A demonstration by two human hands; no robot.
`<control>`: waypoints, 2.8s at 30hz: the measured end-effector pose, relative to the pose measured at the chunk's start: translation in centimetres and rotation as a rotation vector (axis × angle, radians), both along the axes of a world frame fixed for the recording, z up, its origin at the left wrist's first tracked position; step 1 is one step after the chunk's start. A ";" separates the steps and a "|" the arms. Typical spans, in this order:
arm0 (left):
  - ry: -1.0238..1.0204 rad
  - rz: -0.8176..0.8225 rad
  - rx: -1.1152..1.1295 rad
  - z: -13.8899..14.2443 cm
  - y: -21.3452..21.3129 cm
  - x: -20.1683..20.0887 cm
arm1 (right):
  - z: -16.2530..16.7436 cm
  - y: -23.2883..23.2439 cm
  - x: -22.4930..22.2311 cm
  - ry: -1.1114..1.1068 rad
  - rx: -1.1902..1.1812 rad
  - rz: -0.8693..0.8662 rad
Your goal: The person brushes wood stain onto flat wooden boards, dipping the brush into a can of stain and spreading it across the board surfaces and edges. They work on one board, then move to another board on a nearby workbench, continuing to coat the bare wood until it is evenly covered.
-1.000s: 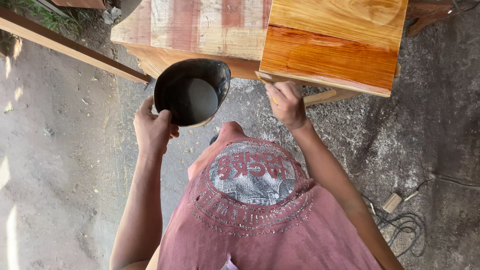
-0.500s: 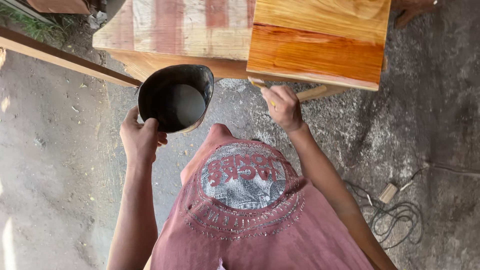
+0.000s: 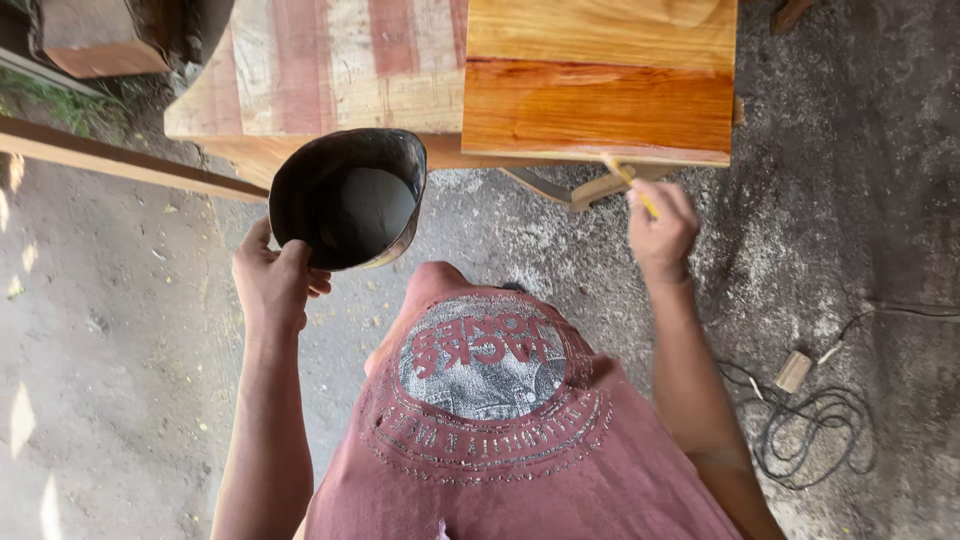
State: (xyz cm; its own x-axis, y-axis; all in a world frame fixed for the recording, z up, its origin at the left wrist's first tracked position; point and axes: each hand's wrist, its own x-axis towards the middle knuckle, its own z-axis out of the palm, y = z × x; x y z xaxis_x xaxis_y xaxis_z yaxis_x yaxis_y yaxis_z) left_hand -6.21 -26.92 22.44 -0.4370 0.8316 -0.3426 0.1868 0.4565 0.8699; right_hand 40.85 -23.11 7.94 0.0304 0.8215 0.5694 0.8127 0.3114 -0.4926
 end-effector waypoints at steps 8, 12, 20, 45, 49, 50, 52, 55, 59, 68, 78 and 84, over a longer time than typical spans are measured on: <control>-0.064 -0.018 0.118 2.5 3.8 0.3 | 4.0 -2.3 -1.0 0.261 0.046 -0.085; -0.170 0.001 0.222 2.5 7.0 0.5 | 5.2 -2.4 1.8 0.252 -0.037 -0.196; -0.269 -0.032 0.233 2.4 15.0 -1.4 | 6.5 8.1 -3.0 0.183 0.051 -0.008; -0.240 -0.311 -0.041 -0.6 37.3 -8.7 | 0.6 35.0 -15.2 -0.125 -0.016 -0.013; -0.297 -0.313 -0.025 -1.2 37.8 -9.1 | 0.2 34.9 -13.2 -0.156 -0.067 -0.111; -0.296 -0.304 -0.028 -1.3 37.8 -9.1 | -0.1 34.9 -13.0 -0.161 -0.073 -0.052; -0.295 -0.285 -0.027 -1.5 37.8 -9.2 | -0.4 35.0 -12.4 -0.172 -0.080 0.068; -0.356 -0.271 -0.017 -1.8 37.8 -9.2 | -0.2 35.3 -10.8 -0.160 -0.218 -0.088; -0.357 -0.287 0.009 -2.5 37.7 -9.4 | 1.2 35.6 -7.9 -0.182 -0.195 -0.248; -0.259 -0.327 0.025 -2.3 38.0 -9.8 | 1.8 36.6 -8.2 -0.373 -0.175 -0.138; -0.136 -0.426 0.034 -2.9 38.7 -11.2 | 1.9 30.7 -7.9 0.026 -0.061 -0.334; -0.127 -0.517 0.033 -2.2 40.1 -10.6 | 2.7 25.7 -10.5 0.150 -0.075 -0.478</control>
State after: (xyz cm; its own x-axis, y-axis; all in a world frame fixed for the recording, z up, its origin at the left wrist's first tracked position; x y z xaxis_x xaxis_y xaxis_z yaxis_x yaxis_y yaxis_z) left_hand -16.79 13.19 20.27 0.0757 0.9388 -0.3360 0.2723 0.3047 0.9127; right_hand 30.32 2.57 10.59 0.4900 0.7342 0.4700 0.7745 -0.1192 -0.6213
